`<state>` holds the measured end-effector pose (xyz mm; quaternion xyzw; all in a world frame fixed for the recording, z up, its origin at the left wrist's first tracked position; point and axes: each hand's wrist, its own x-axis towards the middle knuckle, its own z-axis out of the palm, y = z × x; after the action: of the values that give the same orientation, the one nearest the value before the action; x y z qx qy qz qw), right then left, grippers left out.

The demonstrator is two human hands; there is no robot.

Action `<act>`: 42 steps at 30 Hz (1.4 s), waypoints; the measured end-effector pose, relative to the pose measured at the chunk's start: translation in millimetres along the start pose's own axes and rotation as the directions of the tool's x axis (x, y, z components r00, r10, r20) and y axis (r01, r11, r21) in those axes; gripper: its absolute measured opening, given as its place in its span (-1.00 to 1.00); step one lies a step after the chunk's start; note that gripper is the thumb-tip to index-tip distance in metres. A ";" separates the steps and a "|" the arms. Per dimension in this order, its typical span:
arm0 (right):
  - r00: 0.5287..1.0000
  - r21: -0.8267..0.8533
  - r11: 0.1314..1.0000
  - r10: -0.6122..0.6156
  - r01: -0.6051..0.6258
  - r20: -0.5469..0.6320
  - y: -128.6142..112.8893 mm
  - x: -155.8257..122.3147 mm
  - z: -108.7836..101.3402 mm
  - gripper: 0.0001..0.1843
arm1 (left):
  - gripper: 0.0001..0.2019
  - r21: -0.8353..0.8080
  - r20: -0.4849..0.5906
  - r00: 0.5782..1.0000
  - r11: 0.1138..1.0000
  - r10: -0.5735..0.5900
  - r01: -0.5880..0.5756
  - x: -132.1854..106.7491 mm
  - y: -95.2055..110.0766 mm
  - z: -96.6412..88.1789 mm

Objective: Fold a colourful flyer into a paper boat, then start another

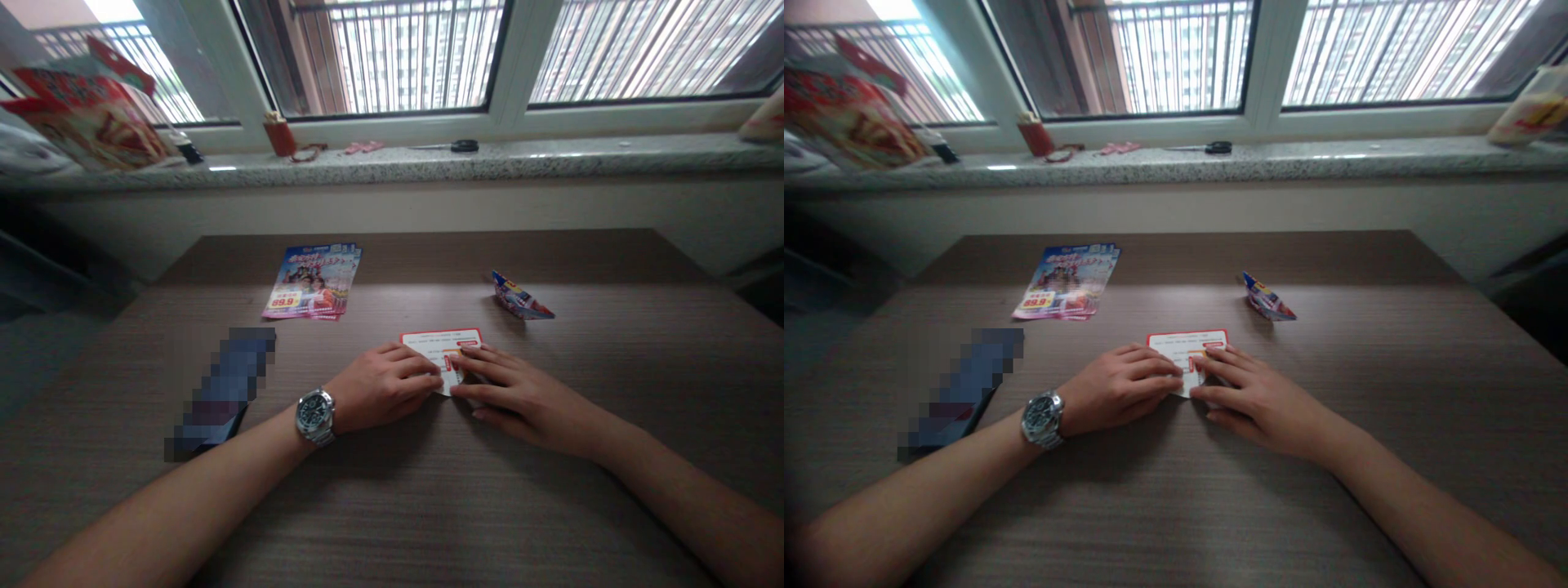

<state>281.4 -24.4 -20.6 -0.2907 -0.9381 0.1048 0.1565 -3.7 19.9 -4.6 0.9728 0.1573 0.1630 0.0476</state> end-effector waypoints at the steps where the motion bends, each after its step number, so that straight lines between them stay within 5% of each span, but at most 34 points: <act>1: 1.000 -0.002 1.000 -0.001 0.001 -0.001 0.1 0.0 0.5 -0.58 | -0.77 0.010 -0.007 1.000 1.000 -0.017 0.017 -0.3 0.0 0.5; 14: 1.000 0.048 0.999 -0.020 0.019 0.024 -7.5 4.1 -0.8 -0.55 | -0.77 0.114 -0.045 0.973 0.966 -0.228 0.231 3.8 2.1 0.8; 30: 1.000 0.033 0.999 -0.005 0.004 0.009 -3.8 3.1 2.0 -0.55 | -0.80 0.075 -0.086 0.983 0.983 -0.163 0.170 0.3 1.3 3.4; 42: 0.998 0.010 0.999 0.045 -0.045 -0.042 2.5 1.3 1.5 -0.60 | -0.64 0.067 -0.034 0.990 0.988 -0.135 0.137 -0.7 2.0 0.1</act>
<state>281.1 -21.8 -22.5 -0.3132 -0.9273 0.1064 0.1751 -3.7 17.8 -4.6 0.9584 0.2295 0.1681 0.0227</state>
